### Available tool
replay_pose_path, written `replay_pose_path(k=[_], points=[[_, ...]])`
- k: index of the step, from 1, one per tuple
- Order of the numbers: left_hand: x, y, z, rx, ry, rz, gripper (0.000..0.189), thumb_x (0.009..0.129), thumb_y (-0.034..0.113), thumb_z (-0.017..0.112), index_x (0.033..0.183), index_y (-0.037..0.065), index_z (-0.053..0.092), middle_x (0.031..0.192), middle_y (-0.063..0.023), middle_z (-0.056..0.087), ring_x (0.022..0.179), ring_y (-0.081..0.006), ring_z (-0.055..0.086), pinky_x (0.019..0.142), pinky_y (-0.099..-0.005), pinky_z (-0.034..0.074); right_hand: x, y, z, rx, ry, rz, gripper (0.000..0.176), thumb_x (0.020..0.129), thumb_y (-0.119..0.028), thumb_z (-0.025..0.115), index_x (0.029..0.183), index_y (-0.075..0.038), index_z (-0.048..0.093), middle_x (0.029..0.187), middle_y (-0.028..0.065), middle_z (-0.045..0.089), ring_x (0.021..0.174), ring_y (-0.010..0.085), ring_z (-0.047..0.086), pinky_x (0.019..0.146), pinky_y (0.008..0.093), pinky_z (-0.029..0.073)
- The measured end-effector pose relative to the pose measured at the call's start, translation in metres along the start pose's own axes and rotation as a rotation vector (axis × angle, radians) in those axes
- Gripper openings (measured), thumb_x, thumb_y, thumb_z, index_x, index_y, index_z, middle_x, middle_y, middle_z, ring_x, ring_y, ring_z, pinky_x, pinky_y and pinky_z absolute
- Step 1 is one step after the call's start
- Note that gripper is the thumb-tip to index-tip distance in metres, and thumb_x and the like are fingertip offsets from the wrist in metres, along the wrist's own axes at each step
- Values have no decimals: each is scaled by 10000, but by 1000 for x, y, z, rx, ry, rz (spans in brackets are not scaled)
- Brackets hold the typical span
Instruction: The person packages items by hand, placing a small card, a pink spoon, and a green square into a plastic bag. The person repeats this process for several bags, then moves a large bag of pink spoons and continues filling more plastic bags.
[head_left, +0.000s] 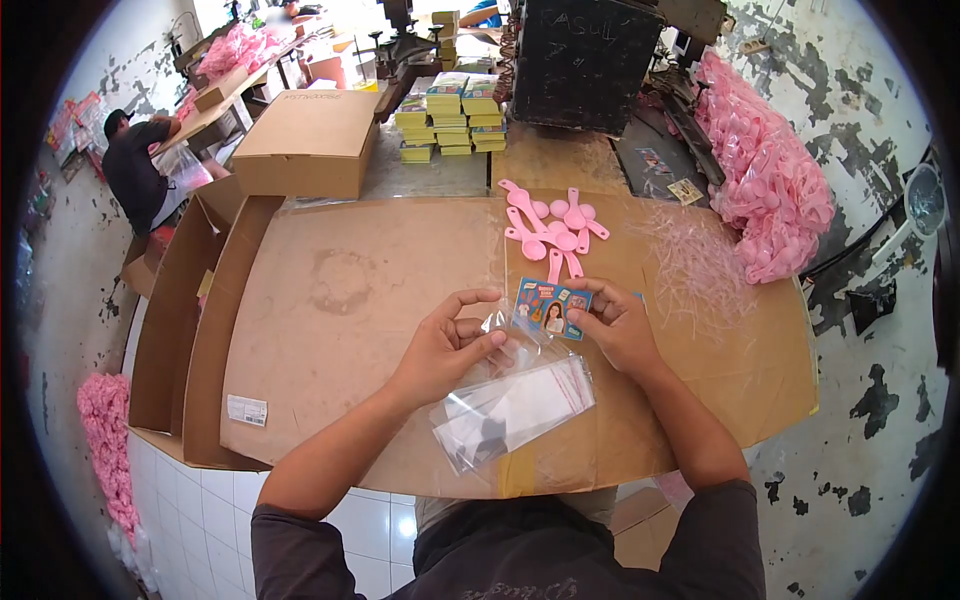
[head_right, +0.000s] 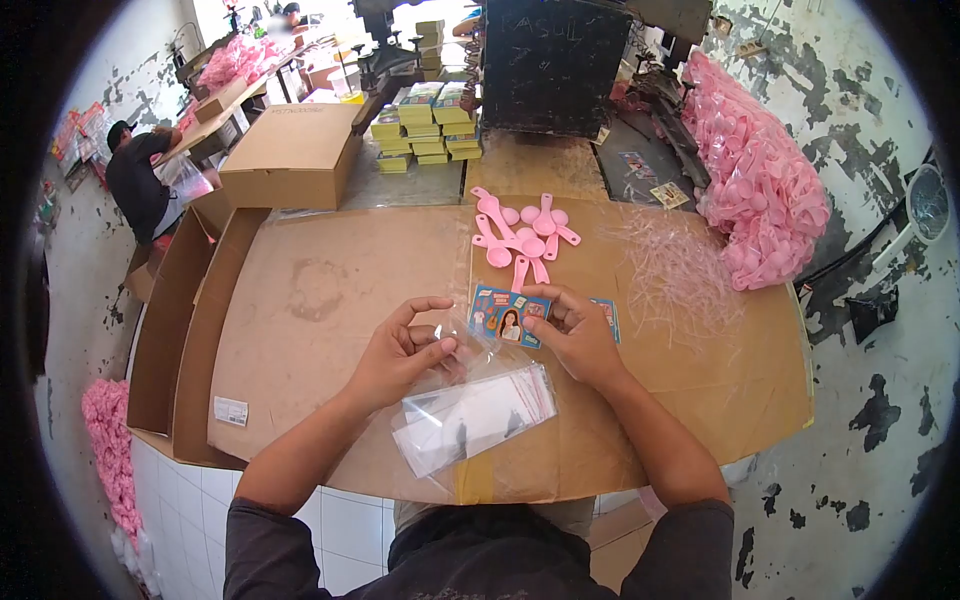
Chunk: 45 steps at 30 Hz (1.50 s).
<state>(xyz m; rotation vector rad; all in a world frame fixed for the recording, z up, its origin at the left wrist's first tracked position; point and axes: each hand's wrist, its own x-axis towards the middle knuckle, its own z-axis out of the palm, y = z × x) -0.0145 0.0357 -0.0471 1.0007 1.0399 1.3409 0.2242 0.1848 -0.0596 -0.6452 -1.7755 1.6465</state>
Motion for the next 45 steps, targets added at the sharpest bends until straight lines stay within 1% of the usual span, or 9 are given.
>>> replay_pose_path(k=[5, 14, 19, 26, 29, 32, 38, 41, 45], points=[[1, -9, 1, 97, 60, 4, 581, 981, 25, 689, 1479, 8, 390, 965, -155, 770, 894, -157, 740, 766, -272, 590, -8, -12, 10, 101, -1, -102, 367, 980, 7, 668, 1342, 0, 613, 1182, 79, 688, 1039, 118, 655, 877, 297, 554], [-7, -4, 9, 239, 3, -3, 681, 970, 32, 713, 1553, 42, 361, 999, -143, 772, 888, -111, 696, 780, -256, 559, -7, -17, 6, -514, -180, -452, 365, 946, -24, 709, 1306, -74, 684, 1076, 37, 694, 893, 100, 629, 755, 268, 503], [-13, -3, 15, 551, -52, 97, 672, 968, 35, 716, 1549, 64, 379, 1018, -137, 765, 901, -95, 682, 773, -250, 552, -18, -17, 41, -108, -34, -166, 319, 926, -43, 756, 1239, -32, 693, 1012, 35, 705, 839, 88, 650, 736, 252, 527], [-15, 13, 17, 383, -49, -33, 593, 990, 24, 680, 1517, 43, 410, 1060, -135, 759, 956, -115, 691, 824, -268, 564, -16, 0, 33, -253, -20, -246, 375, 929, -34, 758, 1271, -14, 605, 991, 63, 707, 861, 86, 667, 745, 249, 537], [-14, 4, 15, 221, -61, 44, 558, 1001, 29, 667, 1499, 19, 415, 1076, -132, 756, 979, -116, 691, 821, -269, 568, -8, -5, 31, -511, -235, -564, 280, 950, -24, 728, 1209, -16, 621, 984, 62, 704, 872, 79, 662, 751, 242, 530], [-14, 2, 14, 202, -35, 77, 530, 1007, 38, 662, 1483, 15, 429, 1081, -127, 754, 985, -116, 692, 827, -269, 563, -16, -19, 55, 27, 51, -142, 92, 970, -41, 696, 1053, -4, 684, 979, 66, 702, 907, 114, 663, 786, 265, 523], [-15, -1, 13, 198, 2, 67, 485, 1005, 43, 667, 1448, 4, 472, 1060, -98, 751, 940, -89, 685, 793, -254, 557, -13, -22, 40, -381, -152, -369, 170, 1003, -139, 644, 1024, 11, 721, 991, 76, 699, 909, 153, 647, 809, 308, 508], [-15, 2, 12, 254, 9, 69, 429, 1007, 44, 665, 1405, -19, 519, 1033, -86, 752, 914, -76, 678, 768, -245, 556, -3, -30, 33, -357, -274, -266, 212, 998, -180, 659, 1056, 17, 715, 961, 65, 700, 869, 151, 638, 805, 292, 503], [-13, 9, 12, 219, 60, 8, 350, 1008, 55, 670, 1337, -27, 586, 991, -65, 748, 874, -60, 671, 739, -227, 551, 36, -32, 14, -790, 72, -149, 253, 970, -232, 680, 1020, 14, 704, 958, 115, 703, 844, 241, 667, 776, 364, 525]])
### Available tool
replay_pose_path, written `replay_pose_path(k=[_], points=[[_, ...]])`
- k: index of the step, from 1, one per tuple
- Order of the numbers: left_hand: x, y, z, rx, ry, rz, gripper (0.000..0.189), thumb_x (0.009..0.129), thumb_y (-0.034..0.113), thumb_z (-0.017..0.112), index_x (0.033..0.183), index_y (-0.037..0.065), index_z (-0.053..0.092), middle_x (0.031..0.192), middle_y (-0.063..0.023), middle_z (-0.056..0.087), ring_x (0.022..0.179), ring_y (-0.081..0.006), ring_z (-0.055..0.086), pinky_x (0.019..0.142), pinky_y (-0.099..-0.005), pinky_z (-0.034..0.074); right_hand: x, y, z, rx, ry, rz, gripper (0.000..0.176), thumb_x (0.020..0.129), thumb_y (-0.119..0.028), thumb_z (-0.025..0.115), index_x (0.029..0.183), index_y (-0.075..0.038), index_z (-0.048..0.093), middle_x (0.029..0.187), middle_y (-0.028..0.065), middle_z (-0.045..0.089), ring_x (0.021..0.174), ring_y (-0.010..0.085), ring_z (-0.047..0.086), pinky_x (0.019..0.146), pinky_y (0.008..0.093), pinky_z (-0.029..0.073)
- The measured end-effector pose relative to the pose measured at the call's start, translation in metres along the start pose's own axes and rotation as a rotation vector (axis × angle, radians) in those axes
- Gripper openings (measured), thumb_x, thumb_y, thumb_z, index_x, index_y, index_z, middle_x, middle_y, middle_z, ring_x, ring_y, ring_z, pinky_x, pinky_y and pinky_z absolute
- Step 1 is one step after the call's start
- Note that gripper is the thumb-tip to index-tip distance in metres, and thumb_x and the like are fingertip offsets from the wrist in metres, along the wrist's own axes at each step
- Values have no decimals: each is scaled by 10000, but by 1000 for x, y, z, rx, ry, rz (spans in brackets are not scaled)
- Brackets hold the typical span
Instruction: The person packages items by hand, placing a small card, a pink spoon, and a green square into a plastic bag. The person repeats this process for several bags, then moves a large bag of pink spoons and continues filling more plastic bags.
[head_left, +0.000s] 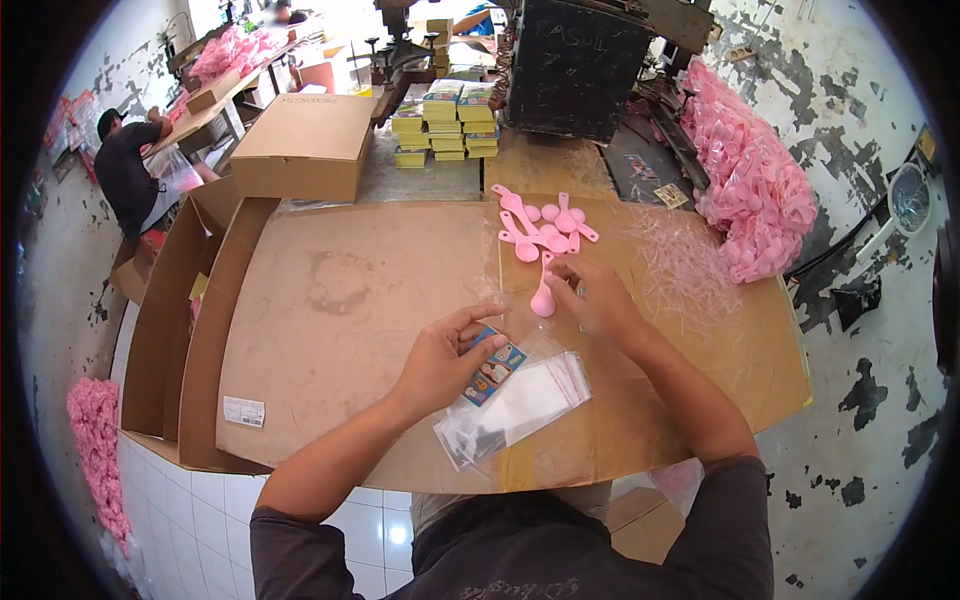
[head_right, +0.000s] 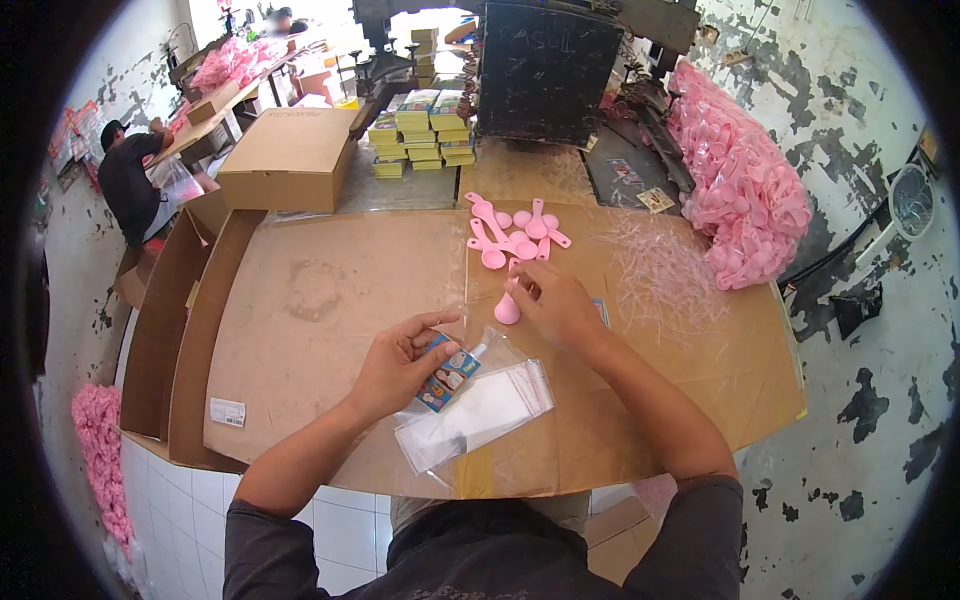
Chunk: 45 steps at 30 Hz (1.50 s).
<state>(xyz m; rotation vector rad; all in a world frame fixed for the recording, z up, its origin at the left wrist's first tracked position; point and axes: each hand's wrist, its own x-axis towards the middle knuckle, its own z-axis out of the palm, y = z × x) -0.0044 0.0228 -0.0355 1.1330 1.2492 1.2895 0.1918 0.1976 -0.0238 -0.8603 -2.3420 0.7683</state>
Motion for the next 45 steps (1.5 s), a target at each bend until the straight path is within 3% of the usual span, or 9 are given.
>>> replay_pose_path(k=[5, 8, 11, 17, 26, 31, 38, 41, 45], points=[[2, -6, 0, -75, -8, -6, 315, 1008, 69, 680, 1300, -27, 614, 999, -49, 742, 854, -46, 670, 711, -212, 553, 30, 27, 18, -343, 57, -167, 190, 920, -189, 700, 945, -8, 649, 921, 161, 681, 825, 331, 667, 761, 429, 534], [-1, -1, -1, -67, -23, -9, 309, 1008, 66, 677, 1298, -23, 616, 1021, -57, 745, 858, -53, 680, 710, -210, 560, 35, 32, 21, -281, 16, -54, 179, 890, -162, 719, 949, -5, 655, 903, 182, 678, 801, 313, 677, 721, 415, 540], [-2, 4, 0, -69, 4, -16, 310, 1008, 59, 674, 1302, -16, 614, 1043, -72, 748, 864, -74, 697, 725, -218, 572, 28, -4, -4, -69, -29, 173, 224, 882, -101, 729, 1063, 8, 653, 924, 160, 700, 808, 245, 699, 679, 370, 551], [2, -10, 2, -112, 7, 23, 308, 1010, 54, 668, 1297, -40, 609, 1081, -88, 749, 929, -95, 703, 796, -246, 592, -1, -45, -20, 729, -52, 20, 430, 960, 8, 655, 1370, -3, 527, 991, 71, 695, 842, 105, 673, 659, 246, 547], [-1, -6, 3, -28, -49, -51, 299, 1033, 137, 660, 1281, -30, 659, 1037, -63, 757, 838, -48, 677, 677, -216, 561, -18, -54, 1, 732, 15, -27, 406, 987, 37, 628, 1379, 16, 526, 1074, 75, 663, 896, 109, 692, 750, 261, 592], [-2, 0, 0, -122, -4, -57, 293, 1039, 170, 658, 1268, -11, 675, 993, -46, 763, 773, -39, 665, 624, -200, 537, -28, -51, 20, 856, 42, -68, 398, 998, 32, 615, 1383, 17, 514, 1181, 110, 644, 1068, 148, 655, 928, 308, 552], [-2, 3, -2, -275, -149, 12, 356, 1047, 184, 638, 1342, -9, 590, 1145, -105, 742, 989, -151, 722, 851, -274, 573, -12, -55, -9, 923, -270, -64, 225, 969, -34, 665, 1192, -6, 668, 1304, 98, 626, 1227, 234, 603, 1055, 399, 461], [-3, 6, -7, -257, -224, 2, 405, 1043, 189, 645, 1380, -15, 551, 1218, -123, 722, 1081, -179, 706, 934, -306, 563, -8, -68, -20, 384, -277, -496, 146, 921, -45, 713, 1065, -51, 735, 1279, 99, 652, 1220, 248, 611, 1035, 411, 469], [-6, 9, -4, -291, -179, 120, 435, 1043, 187, 635, 1409, -22, 529, 1334, -134, 662, 1217, -189, 637, 1054, -343, 502, -4, -97, -44, 202, -226, -654, 157, 863, -50, 754, 1017, -82, 758, 1219, 107, 678, 1181, 279, 627, 1014, 420, 476]])
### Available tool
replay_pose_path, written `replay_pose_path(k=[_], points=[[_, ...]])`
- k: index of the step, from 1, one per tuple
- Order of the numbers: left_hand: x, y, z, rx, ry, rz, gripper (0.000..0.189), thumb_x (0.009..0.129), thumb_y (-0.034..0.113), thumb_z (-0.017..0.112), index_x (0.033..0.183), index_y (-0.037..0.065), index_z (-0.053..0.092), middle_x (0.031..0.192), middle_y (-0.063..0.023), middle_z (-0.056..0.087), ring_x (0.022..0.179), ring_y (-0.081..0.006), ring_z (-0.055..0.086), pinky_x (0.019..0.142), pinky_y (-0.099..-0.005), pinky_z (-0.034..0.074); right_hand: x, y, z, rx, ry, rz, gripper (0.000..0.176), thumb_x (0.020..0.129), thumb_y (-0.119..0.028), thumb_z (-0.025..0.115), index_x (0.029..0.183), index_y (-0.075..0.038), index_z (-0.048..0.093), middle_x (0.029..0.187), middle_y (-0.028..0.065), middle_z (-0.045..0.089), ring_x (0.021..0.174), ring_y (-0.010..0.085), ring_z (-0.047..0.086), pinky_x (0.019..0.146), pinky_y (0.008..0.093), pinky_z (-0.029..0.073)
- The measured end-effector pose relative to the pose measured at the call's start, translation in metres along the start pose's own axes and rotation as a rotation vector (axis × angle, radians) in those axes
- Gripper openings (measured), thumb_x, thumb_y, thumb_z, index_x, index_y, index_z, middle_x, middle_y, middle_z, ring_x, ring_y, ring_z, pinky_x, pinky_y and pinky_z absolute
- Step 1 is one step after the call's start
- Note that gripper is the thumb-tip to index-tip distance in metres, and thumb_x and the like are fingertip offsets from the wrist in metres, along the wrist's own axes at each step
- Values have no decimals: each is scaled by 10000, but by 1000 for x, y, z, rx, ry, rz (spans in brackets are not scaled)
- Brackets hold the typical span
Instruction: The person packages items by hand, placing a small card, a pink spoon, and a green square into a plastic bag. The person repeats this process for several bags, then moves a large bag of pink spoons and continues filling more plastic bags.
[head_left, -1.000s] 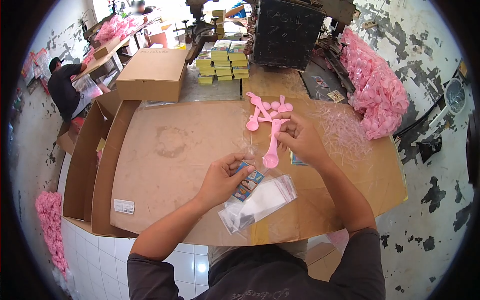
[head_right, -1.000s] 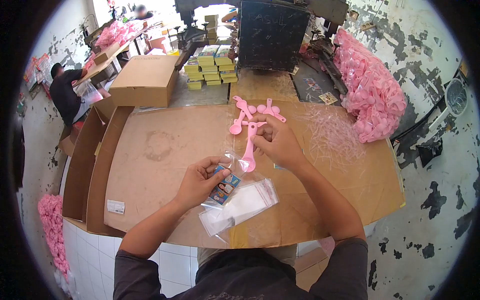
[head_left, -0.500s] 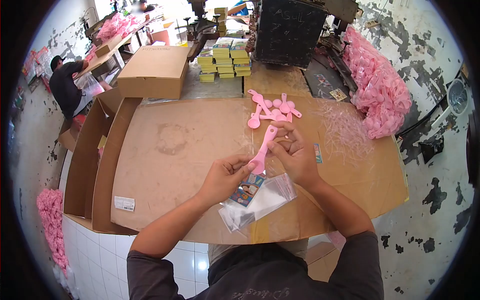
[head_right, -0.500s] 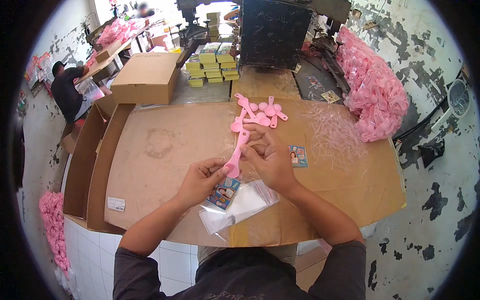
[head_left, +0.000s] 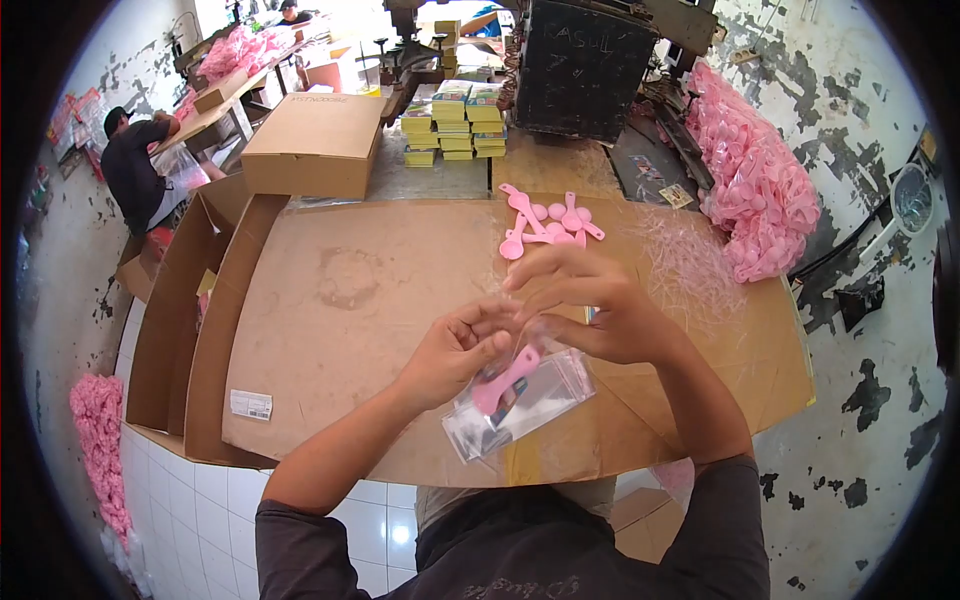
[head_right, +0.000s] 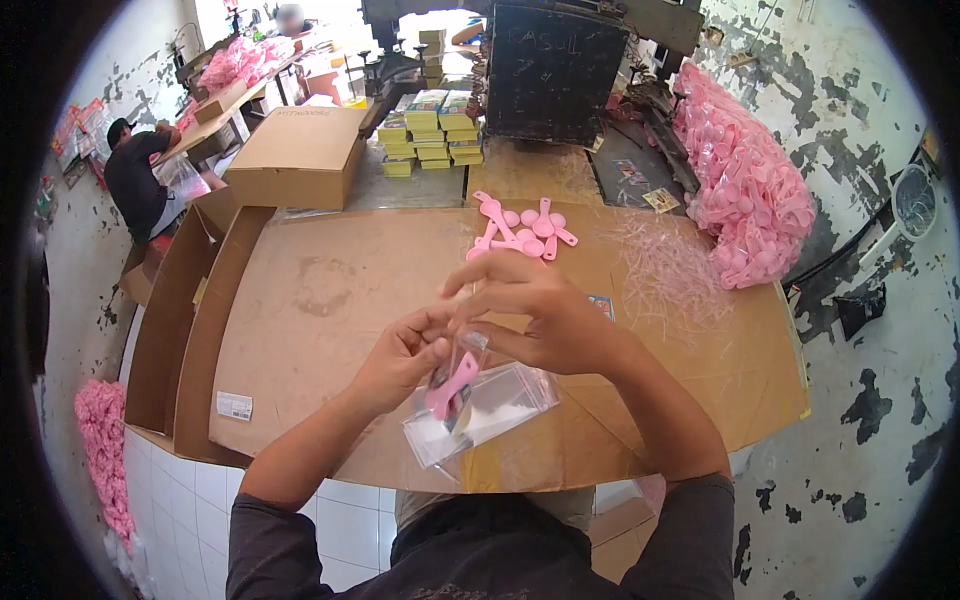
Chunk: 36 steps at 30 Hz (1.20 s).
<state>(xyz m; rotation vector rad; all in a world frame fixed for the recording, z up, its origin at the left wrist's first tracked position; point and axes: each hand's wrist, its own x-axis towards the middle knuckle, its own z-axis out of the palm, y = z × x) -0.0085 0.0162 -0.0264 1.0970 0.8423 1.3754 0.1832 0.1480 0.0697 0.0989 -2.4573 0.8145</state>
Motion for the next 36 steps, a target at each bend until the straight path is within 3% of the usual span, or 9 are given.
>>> replay_pose_path(k=[2, 7, 11, 17, 19, 25, 29, 32, 36], points=[[0, 2, 1, 72, 56, 145, 451, 1038, 185, 629, 1430, -10, 519, 1391, -132, 625, 1280, -207, 599, 1108, -366, 461, 14, -23, -12, -231, 113, -159, 136, 833, -14, 760, 953, -77, 768, 1191, 97, 684, 1156, 291, 633, 1010, 410, 482], [-2, 7, -4, 532, 42, 440, 497, 997, 127, 647, 1460, 11, 508, 1405, -143, 617, 1326, -247, 580, 1146, -388, 426, 15, -37, -13, -439, -12, 34, 126, 833, -33, 771, 957, -52, 759, 952, 86, 678, 883, 241, 671, 777, 364, 527], [-8, 17, 11, 645, 115, 312, 528, 974, 114, 702, 1442, -32, 504, 1395, -155, 616, 1330, -218, 565, 1145, -392, 419, 15, -29, -1, -291, 71, 118, 105, 857, -51, 775, 955, -23, 751, 832, 96, 643, 723, 225, 654, 673, 342, 526], [-6, 18, 10, 508, 149, 288, 416, 994, 54, 670, 1387, -29, 561, 1110, -134, 754, 989, -177, 740, 915, -319, 576, 13, -25, 8, -226, 102, 203, 174, 865, -53, 770, 1030, -23, 725, 891, 96, 654, 796, 248, 657, 725, 363, 538], [-6, 17, 8, 462, 172, 252, 416, 989, 36, 664, 1387, -25, 563, 1045, -135, 775, 898, -170, 765, 836, -301, 599, 15, -21, 12, -439, 230, 22, 220, 833, -57, 782, 1044, -46, 721, 947, 85, 657, 886, 256, 654, 788, 379, 526], [-10, 11, 15, 441, 216, 336, 428, 979, 22, 659, 1378, -84, 542, 971, -134, 776, 832, -161, 760, 739, -279, 608, 19, -15, 33, -790, 232, -210, 180, 782, -118, 731, 940, -51, 679, 967, 56, 626, 1008, 232, 617, 856, 381, 462], [-11, 13, 11, 689, 202, 313, 484, 953, 31, 688, 1390, -99, 526, 948, -138, 776, 792, -168, 765, 699, -287, 612, 16, -7, 40, -950, 173, -268, 199, 761, -151, 695, 915, -28, 666, 970, 62, 617, 1008, 235, 612, 846, 373, 456], [-12, 14, 14, 792, 187, 299, 509, 939, 35, 701, 1406, -72, 531, 946, -134, 778, 776, -174, 767, 690, -300, 614, 17, -5, 38, -960, 124, -237, 246, 724, -162, 695, 927, -25, 667, 961, 65, 614, 987, 233, 607, 847, 369, 452], [-12, 23, 18, 788, 151, 279, 493, 957, 22, 676, 1421, -64, 530, 965, -132, 783, 814, -165, 764, 764, -309, 613, 17, 2, 33, -852, 252, -100, 159, 780, -118, 688, 920, -51, 650, 929, 69, 613, 949, 231, 603, 838, 369, 457]])
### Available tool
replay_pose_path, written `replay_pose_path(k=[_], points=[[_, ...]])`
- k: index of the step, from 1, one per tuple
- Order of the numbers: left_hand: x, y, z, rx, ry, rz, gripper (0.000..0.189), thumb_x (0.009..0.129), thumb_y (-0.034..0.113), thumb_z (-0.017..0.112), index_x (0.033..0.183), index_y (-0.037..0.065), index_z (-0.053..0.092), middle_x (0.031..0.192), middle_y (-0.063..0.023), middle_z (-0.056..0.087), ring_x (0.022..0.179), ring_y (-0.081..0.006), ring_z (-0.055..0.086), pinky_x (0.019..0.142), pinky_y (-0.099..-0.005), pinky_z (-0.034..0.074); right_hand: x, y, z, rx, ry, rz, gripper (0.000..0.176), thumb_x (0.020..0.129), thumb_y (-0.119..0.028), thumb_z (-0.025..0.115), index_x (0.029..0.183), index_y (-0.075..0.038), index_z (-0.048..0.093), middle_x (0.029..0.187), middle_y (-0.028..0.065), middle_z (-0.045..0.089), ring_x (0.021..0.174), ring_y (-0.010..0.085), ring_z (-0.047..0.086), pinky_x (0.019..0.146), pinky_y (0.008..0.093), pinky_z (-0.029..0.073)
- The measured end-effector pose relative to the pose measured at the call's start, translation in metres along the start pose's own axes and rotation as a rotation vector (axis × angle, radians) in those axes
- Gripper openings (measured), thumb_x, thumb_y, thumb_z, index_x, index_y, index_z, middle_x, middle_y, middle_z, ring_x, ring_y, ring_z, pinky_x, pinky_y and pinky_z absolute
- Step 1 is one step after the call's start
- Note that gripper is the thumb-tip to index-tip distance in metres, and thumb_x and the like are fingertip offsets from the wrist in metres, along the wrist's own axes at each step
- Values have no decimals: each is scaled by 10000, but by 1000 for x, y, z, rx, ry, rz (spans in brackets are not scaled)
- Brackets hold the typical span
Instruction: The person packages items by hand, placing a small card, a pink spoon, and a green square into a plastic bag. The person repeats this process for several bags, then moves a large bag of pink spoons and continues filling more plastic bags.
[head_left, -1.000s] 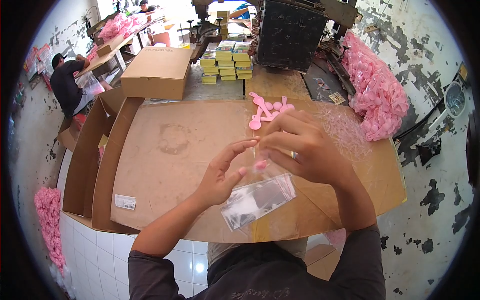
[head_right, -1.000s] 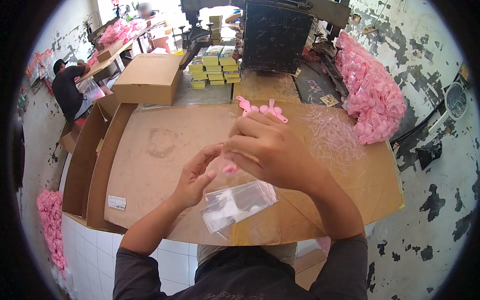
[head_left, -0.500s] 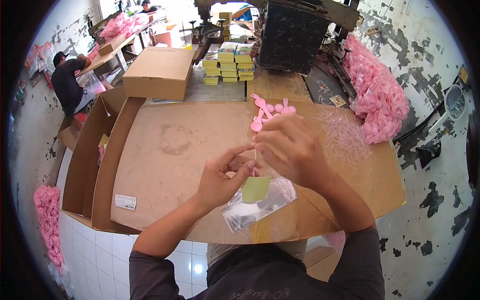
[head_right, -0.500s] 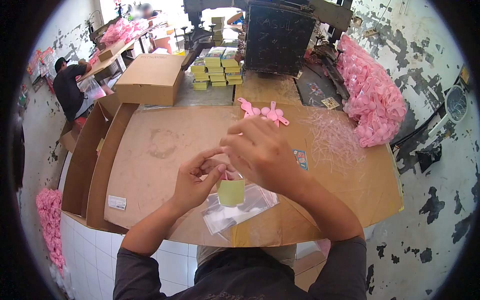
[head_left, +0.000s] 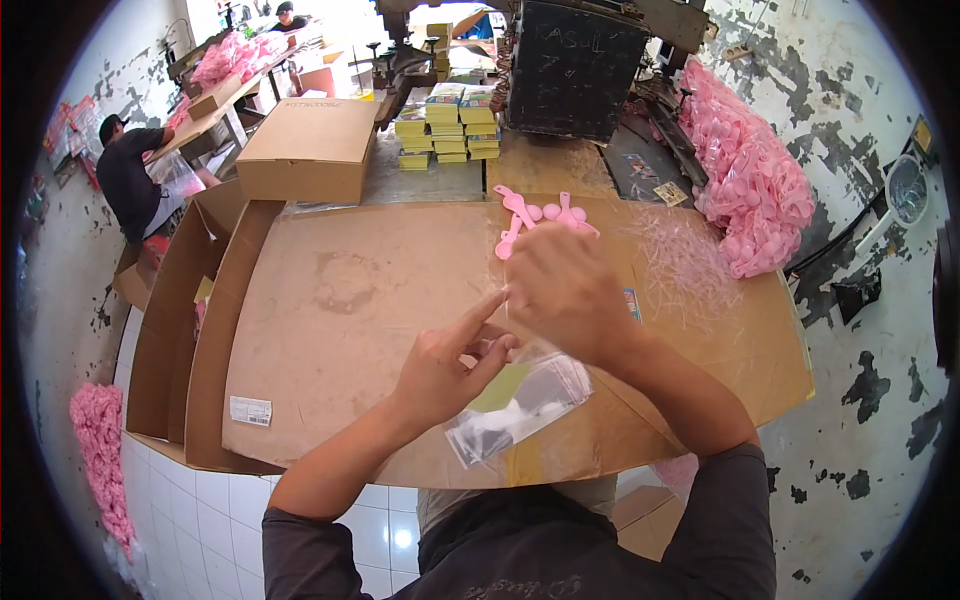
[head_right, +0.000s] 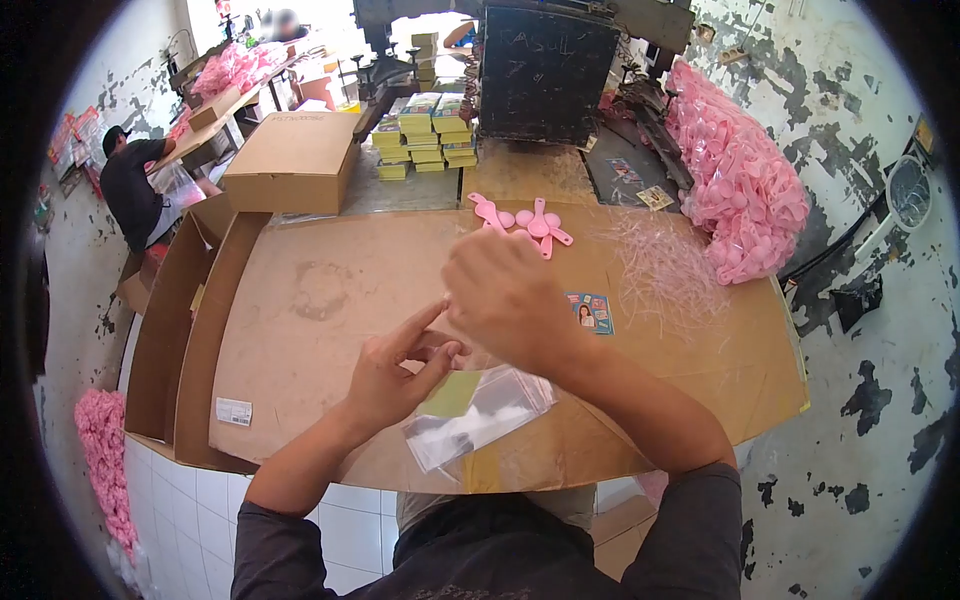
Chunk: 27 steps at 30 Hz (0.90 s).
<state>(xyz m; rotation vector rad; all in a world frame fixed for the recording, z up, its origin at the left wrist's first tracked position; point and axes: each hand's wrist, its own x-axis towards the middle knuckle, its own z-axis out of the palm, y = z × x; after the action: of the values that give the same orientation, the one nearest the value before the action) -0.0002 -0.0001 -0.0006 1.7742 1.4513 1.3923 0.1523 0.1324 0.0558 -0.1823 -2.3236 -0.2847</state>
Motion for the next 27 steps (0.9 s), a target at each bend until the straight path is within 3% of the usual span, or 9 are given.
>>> replay_pose_path(k=[2, 6, 8, 11, 14, 15, 18, 22, 27], points=[[2, 1, -4, -85, -9, -46, 474, 973, 16, 660, 1421, -66, 531, 982, -136, 782, 862, -156, 757, 816, -309, 607, -1, 17, -13, 101, 87, 151, 71, 859, -101, 670, 898, -61, 628, 907, 54, 612, 924, 204, 608, 838, 367, 460], [5, -3, -8, -349, 24, -187, 431, 995, 24, 654, 1405, -53, 547, 1039, -150, 774, 956, -147, 736, 887, -299, 587, -57, 101, -79, 1388, -401, 774, 155, 1050, -164, 549, 996, -28, 598, 753, -7, 602, 713, 98, 606, 745, 329, 522], [8, -6, -8, -454, 39, -230, 424, 1001, 24, 652, 1403, -55, 545, 1066, -161, 767, 984, -148, 729, 907, -295, 579, -108, 164, -94, 1458, -295, 860, 141, 1055, -137, 535, 1116, -26, 598, 752, 3, 644, 687, 106, 635, 720, 307, 542], [9, -8, -7, -520, 40, -257, 423, 1009, 25, 643, 1408, -64, 532, 1091, -175, 761, 996, -160, 729, 915, -296, 575, -169, 218, -84, 499, -310, 1073, 182, 1009, -51, 530, 1171, -25, 609, 911, 88, 720, 841, 213, 703, 814, 358, 553], [10, -11, -6, -515, 35, -250, 394, 1026, 38, 622, 1398, -65, 538, 1102, -172, 763, 1006, -157, 725, 918, -294, 571, -218, 225, -85, -591, -332, 507, 360, 900, 76, 542, 1240, -15, 615, 1152, 168, 705, 1093, 304, 683, 946, 411, 530], [11, -16, -5, -529, 44, -241, 374, 1033, 45, 615, 1385, -61, 550, 1110, -168, 764, 1010, -142, 720, 917, -288, 567, -193, 210, -89, -282, -221, 698, 464, 835, 104, 554, 1278, -12, 625, 1238, 190, 664, 1175, 369, 621, 1038, 440, 474], [11, -19, -3, -516, 68, -265, 346, 1044, 56, 603, 1369, -57, 565, 1119, -166, 765, 1022, -133, 716, 930, -289, 563, -136, 160, -90, -308, -201, 579, 386, 888, 18, 598, 1265, -33, 666, 1152, 192, 699, 1048, 354, 662, 935, 435, 511], [12, -20, 0, -542, 80, -254, 339, 1049, 61, 597, 1366, -57, 567, 1117, -168, 763, 1038, -154, 719, 948, -300, 566, -84, 77, -52, 697, -384, 680, 344, 953, -150, 717, 1277, -48, 668, 1084, 85, 719, 964, 182, 660, 850, 342, 521], [10, -23, 3, -550, 55, -233, 352, 1047, 73, 610, 1368, -62, 561, 1153, -179, 748, 1076, -178, 712, 957, -308, 570, -60, 12, -3, 1205, -394, 647, 314, 990, -64, 678, 1294, 2, 632, 1052, 53, 699, 959, 113, 656, 854, 272, 531]])
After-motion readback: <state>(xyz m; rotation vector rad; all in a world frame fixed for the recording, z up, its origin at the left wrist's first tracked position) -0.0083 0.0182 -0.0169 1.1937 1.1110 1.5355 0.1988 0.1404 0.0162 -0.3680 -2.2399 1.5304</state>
